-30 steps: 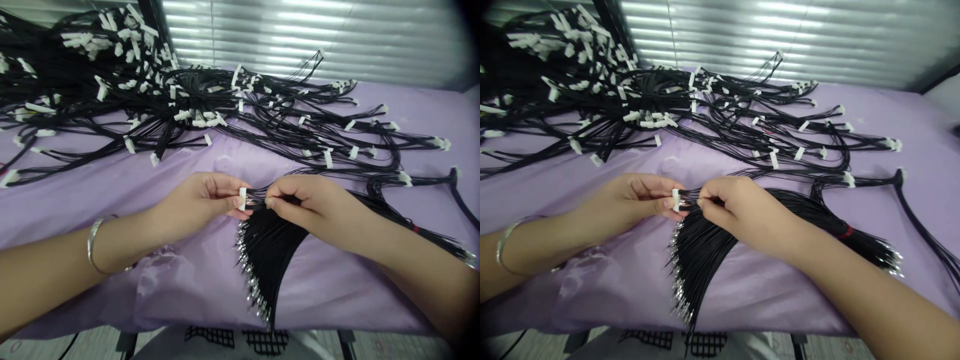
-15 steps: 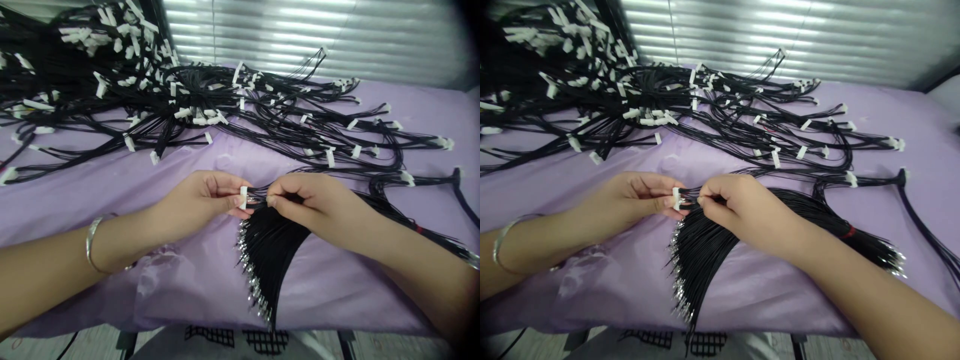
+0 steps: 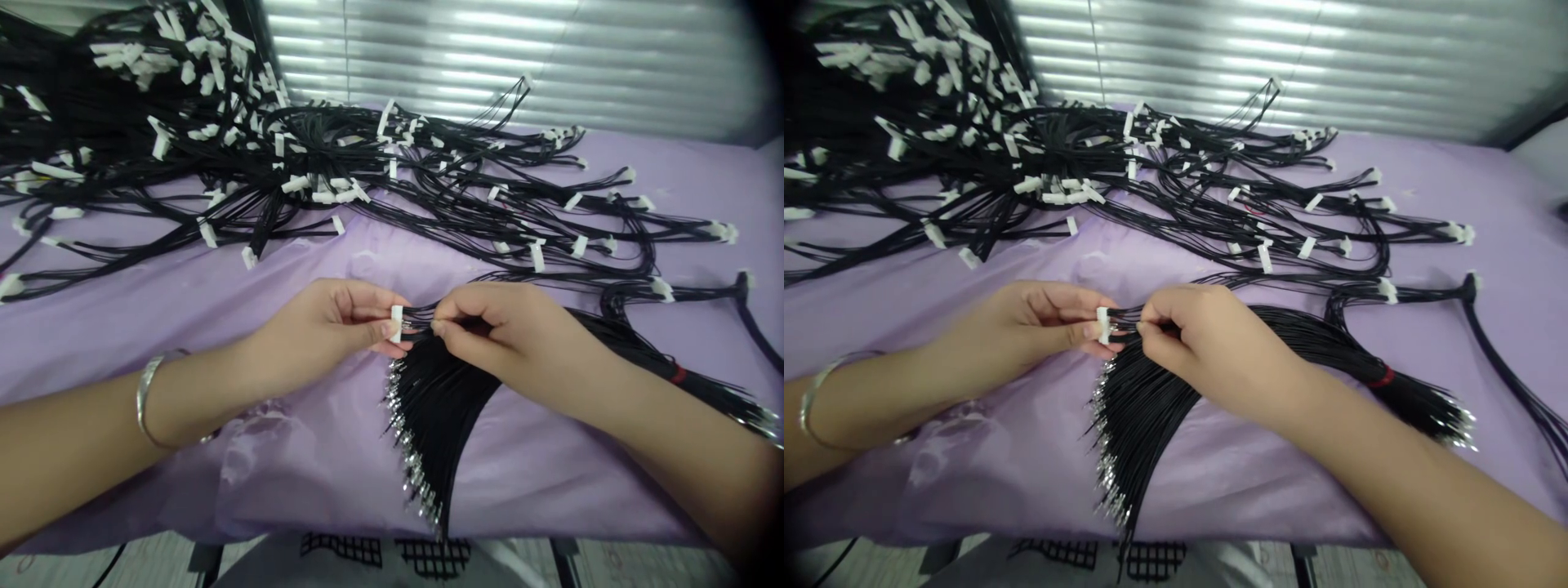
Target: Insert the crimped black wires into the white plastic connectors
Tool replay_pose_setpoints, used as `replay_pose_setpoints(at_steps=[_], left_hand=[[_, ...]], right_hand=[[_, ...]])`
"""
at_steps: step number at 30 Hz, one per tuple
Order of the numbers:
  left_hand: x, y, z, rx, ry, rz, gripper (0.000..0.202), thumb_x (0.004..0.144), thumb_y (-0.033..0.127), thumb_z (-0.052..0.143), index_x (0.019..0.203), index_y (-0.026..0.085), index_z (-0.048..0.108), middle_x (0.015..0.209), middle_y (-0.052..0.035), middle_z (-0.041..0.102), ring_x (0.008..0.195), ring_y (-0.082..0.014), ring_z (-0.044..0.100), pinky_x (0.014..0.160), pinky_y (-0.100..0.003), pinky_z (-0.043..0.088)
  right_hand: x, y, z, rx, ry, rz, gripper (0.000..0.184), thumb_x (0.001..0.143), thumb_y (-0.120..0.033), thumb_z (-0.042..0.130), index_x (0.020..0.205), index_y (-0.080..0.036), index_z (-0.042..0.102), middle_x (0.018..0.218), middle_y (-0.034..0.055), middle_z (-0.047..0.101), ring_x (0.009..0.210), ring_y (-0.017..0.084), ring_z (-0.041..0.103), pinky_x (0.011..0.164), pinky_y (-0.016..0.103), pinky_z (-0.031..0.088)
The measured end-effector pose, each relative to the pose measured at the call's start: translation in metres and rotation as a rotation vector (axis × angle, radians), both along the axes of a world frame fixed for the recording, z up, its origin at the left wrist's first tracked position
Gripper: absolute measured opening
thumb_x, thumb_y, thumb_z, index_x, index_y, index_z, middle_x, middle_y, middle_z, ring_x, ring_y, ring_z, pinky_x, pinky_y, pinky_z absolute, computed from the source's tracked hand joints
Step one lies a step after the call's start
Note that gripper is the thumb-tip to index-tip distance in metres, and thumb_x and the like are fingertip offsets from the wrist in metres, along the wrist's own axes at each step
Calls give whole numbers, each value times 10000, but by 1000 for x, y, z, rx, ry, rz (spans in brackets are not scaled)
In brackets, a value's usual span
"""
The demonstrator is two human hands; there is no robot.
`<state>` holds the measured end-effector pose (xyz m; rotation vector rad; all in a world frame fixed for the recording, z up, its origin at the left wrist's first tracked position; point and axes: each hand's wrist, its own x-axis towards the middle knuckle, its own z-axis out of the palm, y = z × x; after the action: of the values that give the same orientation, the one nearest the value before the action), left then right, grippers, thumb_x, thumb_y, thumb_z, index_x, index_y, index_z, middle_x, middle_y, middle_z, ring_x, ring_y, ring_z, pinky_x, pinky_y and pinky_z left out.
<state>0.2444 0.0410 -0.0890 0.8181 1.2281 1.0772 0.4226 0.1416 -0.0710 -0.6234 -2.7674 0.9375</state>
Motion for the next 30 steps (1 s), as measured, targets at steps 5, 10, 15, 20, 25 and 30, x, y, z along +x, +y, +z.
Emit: replay_pose_setpoints(at_steps=[5, 10, 15, 20, 25, 30], left_hand=[[1, 0, 1, -3, -12, 10, 144, 752, 87, 663, 868, 158, 711, 803, 0, 730, 727, -111, 682, 764, -236, 546], [3, 1, 3, -11, 13, 28, 143, 741, 59, 655, 834, 150, 715, 777, 0, 728, 692, -112, 678, 756, -246, 550], [3, 2, 2, -22, 10, 31, 146, 736, 55, 656, 835, 147, 710, 759, 2, 725, 689, -112, 678, 744, -240, 550], [2, 1, 1, -13, -7, 26, 156, 740, 44, 648, 845, 146, 705, 758, 5, 722, 701, -111, 681, 743, -234, 548], [3, 1, 3, -11, 3, 28, 149, 739, 38, 642, 818, 148, 707, 743, 10, 722, 675, -105, 677, 718, -221, 550], [4, 1, 3, -1, 17, 23, 145, 752, 43, 627, 804, 151, 708, 732, 12, 721, 667, -100, 676, 702, -206, 551]], right_hand=[[-2, -3, 1, 33, 22, -9, 114, 786, -129, 545, 704, -167, 614, 603, -44, 555, 536, 59, 455, 519, 201, 330], [-4, -7, 1, 31, 19, -68, 130, 790, -145, 539, 685, -170, 610, 597, -33, 564, 528, 69, 463, 516, 212, 321], [-3, -9, 0, 14, -24, -92, 143, 798, -168, 524, 673, -172, 593, 581, -37, 556, 521, 70, 456, 509, 216, 312], [-3, -8, 0, -7, -2, -63, 139, 803, -150, 519, 709, -176, 617, 613, -37, 567, 554, 71, 471, 522, 208, 323], [-4, -7, 0, -9, 3, -64, 153, 806, -148, 519, 678, -174, 600, 588, -37, 542, 535, 73, 454, 506, 210, 318], [-4, -6, 0, -17, -8, -69, 161, 817, -173, 510, 689, -176, 606, 591, -35, 556, 536, 74, 464, 498, 210, 320]])
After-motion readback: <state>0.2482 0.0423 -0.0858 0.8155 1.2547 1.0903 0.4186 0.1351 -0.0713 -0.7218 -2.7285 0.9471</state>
